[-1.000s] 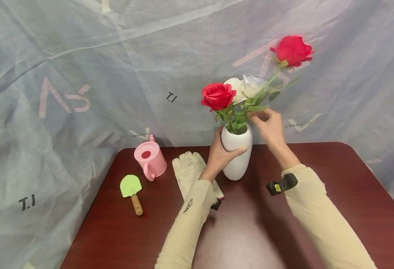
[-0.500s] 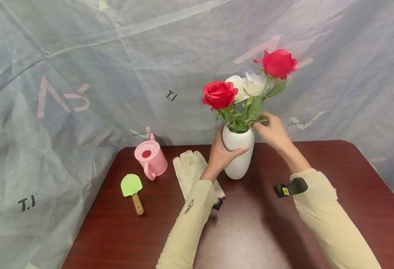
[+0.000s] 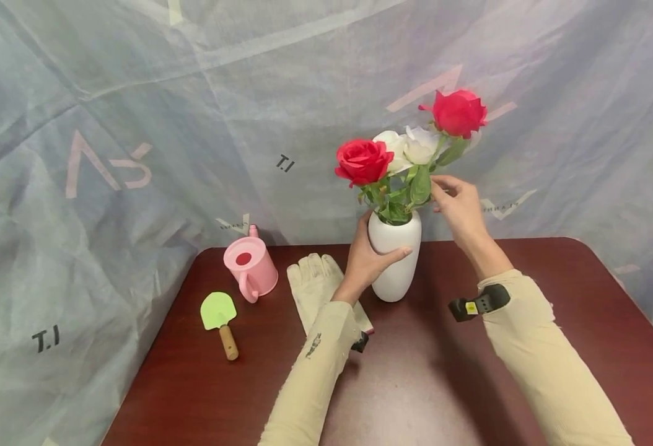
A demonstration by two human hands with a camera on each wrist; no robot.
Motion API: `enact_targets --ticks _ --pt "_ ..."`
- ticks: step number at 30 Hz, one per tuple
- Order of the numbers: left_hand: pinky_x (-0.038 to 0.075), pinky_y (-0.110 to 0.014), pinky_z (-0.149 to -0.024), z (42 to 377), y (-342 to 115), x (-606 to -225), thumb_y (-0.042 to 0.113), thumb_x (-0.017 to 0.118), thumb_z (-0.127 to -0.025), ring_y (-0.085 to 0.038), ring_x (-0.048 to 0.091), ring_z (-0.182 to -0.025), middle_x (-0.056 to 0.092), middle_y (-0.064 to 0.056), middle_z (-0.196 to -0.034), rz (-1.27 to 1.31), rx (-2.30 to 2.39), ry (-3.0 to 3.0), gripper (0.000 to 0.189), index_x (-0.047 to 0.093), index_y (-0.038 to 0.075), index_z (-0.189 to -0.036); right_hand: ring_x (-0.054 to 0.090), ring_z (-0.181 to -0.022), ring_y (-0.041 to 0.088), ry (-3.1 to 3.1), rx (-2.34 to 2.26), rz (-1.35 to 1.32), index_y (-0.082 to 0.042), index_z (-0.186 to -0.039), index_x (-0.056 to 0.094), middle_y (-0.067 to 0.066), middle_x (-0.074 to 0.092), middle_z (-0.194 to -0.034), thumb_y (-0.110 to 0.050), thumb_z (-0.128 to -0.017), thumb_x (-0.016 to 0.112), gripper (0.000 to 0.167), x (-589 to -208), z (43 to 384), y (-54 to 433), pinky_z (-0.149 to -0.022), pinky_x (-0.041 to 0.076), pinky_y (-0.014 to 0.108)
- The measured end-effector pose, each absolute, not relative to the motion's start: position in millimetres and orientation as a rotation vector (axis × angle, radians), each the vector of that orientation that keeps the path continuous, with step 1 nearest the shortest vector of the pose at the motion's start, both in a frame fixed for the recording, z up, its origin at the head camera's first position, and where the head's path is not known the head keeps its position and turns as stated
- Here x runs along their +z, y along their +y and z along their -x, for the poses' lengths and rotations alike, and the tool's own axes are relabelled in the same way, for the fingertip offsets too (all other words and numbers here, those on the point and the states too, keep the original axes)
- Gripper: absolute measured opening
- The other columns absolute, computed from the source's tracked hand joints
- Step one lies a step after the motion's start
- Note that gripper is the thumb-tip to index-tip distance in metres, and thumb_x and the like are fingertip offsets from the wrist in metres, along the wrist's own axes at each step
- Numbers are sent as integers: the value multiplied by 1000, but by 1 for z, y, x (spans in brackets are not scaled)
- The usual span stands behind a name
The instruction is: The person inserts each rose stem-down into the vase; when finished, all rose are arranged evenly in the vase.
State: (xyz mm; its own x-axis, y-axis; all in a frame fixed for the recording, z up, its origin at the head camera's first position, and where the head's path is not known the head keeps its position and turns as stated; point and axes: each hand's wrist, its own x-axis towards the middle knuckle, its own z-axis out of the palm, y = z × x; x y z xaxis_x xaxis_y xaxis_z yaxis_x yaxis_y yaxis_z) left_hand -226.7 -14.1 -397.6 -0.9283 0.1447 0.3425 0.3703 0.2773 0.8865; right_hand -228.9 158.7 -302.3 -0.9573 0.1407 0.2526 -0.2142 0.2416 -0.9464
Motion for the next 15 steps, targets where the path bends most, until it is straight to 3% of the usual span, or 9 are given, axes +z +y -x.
enact_targets --ticks 7,12,15 --pt "45 -33 -84 222 -15 -405 37 82 -68 -7 50 -107 45 10 -130 459 -1715 -2359 98 23 29 -145 53 -86 9 -2273 1783 42 0 -105 64 -7 60 -92 -30 -86 67 36 -313 228 152 -67 44 23" --pt "46 -33 -83 218 -17 -409 39 81 -70 -7 50 -108 44 10 -131 453 -1737 -2386 97 21 30 -146 53 -93 15 -2413 1722 5 1 -107 62 5 62 -99 -22 -85 68 33 -328 218 150 -82 43 33" --pt "46 -34 -84 212 -22 -408 43 78 -72 -9 49 -109 40 8 -134 457 -1718 -2463 99 16 31 -147 51 -101 20 -2458 1769 -38 0 -112 60 10 59 -108 -27 -85 67 38 -334 211 151 -87 40 38"
